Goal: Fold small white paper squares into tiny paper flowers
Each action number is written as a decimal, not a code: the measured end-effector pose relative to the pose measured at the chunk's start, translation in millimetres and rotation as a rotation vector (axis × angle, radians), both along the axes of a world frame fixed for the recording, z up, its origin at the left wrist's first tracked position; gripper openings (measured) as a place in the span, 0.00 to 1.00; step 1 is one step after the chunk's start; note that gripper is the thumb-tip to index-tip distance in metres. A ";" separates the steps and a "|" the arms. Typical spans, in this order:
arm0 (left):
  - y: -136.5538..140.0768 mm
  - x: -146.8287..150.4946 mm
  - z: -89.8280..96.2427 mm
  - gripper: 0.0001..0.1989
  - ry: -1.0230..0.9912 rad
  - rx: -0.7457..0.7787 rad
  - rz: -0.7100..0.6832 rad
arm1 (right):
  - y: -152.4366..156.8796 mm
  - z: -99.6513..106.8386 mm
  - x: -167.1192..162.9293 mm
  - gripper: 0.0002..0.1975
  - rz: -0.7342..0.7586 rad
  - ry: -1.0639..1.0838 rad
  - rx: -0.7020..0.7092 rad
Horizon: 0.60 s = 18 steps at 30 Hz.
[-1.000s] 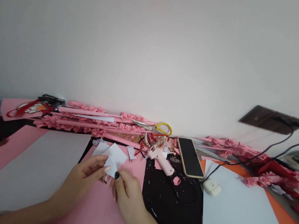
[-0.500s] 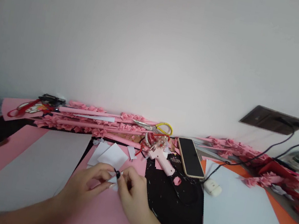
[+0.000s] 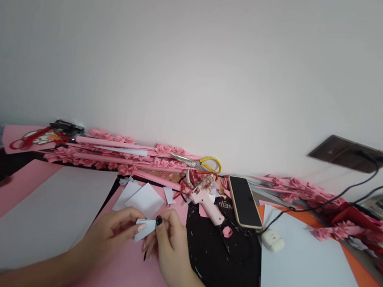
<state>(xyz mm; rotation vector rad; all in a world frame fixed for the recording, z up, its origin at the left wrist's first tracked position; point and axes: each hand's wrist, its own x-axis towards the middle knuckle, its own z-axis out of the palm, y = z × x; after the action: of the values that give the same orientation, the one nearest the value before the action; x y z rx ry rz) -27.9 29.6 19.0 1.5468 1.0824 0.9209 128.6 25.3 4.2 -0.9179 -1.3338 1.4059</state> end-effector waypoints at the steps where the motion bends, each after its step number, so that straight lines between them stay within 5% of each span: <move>1: 0.2 -0.4 0.1 0.08 -0.004 0.003 0.011 | 0.2 0.4 0.0 0.13 0.006 0.000 0.010; 18: 1.7 -4.4 -2.3 0.07 -0.040 0.049 0.029 | 1.3 2.3 4.9 0.10 0.024 -0.226 0.112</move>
<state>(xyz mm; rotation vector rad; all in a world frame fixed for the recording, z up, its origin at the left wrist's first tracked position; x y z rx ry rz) -32.3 31.3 16.6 1.5499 1.0636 1.0013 133.5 26.6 6.5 -1.0110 -1.5795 1.2595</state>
